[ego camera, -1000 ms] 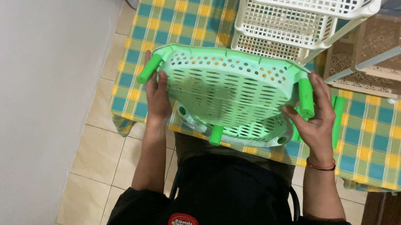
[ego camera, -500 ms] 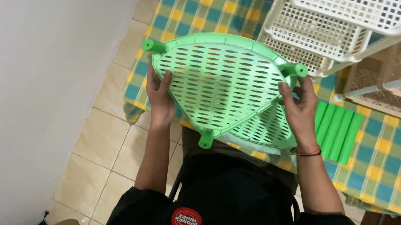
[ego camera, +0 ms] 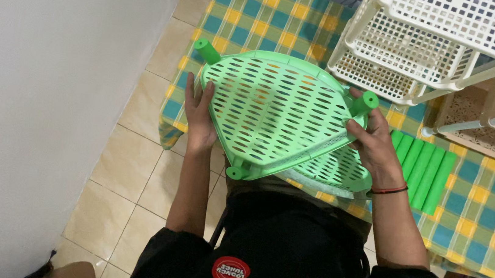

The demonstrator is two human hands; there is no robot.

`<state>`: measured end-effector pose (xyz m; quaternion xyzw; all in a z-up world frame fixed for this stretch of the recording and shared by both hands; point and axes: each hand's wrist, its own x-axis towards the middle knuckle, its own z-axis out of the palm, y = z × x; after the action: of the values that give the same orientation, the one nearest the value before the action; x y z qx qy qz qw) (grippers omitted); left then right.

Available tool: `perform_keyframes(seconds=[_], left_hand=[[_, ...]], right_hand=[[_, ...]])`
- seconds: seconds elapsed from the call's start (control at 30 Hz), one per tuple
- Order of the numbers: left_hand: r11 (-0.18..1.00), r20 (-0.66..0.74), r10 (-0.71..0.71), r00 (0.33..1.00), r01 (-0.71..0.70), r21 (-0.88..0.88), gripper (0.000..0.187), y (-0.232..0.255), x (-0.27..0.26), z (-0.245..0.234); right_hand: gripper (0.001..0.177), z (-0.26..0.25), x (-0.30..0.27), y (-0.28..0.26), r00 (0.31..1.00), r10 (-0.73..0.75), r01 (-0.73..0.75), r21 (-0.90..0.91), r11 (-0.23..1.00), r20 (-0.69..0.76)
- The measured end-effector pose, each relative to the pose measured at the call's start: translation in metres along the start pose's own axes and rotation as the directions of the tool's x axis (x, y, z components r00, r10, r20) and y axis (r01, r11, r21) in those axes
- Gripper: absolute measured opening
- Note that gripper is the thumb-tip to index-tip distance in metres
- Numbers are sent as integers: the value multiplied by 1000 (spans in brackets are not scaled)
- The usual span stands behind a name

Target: The person assembles a green plastic storage basket by inserting green cylindrical legs into the basket's corner holes. They handle multiple baskets and legs, repeatedly inserting and removing the legs to fit them into the baskets on a checkered tablecloth.

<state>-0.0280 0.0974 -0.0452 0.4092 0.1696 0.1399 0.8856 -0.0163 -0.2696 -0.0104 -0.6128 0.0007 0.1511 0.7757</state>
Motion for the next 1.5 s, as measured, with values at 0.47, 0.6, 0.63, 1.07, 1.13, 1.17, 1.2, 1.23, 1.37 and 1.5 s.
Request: perform_keyframes(seconds=[0.47, 0.6, 0.63, 1.07, 1.13, 1.17, 1.2, 1.23, 1.37, 1.5], left_hand=[[984, 453, 100, 886, -21, -176, 79, -9, -22, -24], [942, 433, 210, 876, -300, 149, 72, -22, -32, -27], [908, 427, 234, 873, -354, 225, 75, -24, -33, -27], [916, 130, 266, 955, -293, 276, 44, -50, 61, -37], [907, 117, 279, 953, -302, 293, 51, -66, 70, -46], [910, 123, 278, 953, -302, 283, 55, -74, 74, -51], [913, 128, 276, 953, -301, 274, 59, -82, 79, -56], [916, 135, 274, 952, -301, 265, 64, -90, 83, -62], [899, 145, 253, 957, -288, 330, 69, -117, 94, -82], [885, 178, 284, 942, -329, 329, 78, -136, 100, -87]], right_hand=[[40, 12, 19, 45, 983, -163, 182, 303, 935, -86], [38, 32, 32, 52, 980, -161, 189, 286, 939, -119], [37, 37, 37, 55, 980, -167, 191, 263, 946, -111], [52, 50, 143, 48, 971, -240, 234, -307, 923, 18], [63, 55, 152, 48, 973, -230, 230, -296, 927, 35], [69, 58, 156, 50, 971, -234, 238, -278, 931, 50], [75, 60, 160, 52, 969, -238, 247, -260, 934, 65], [75, 60, 166, 54, 976, -211, 217, -309, 926, 53], [77, 51, 191, 61, 999, -25, 35, -348, 937, 34], [74, 40, 211, 73, 997, 75, -72, -276, 958, 0]])
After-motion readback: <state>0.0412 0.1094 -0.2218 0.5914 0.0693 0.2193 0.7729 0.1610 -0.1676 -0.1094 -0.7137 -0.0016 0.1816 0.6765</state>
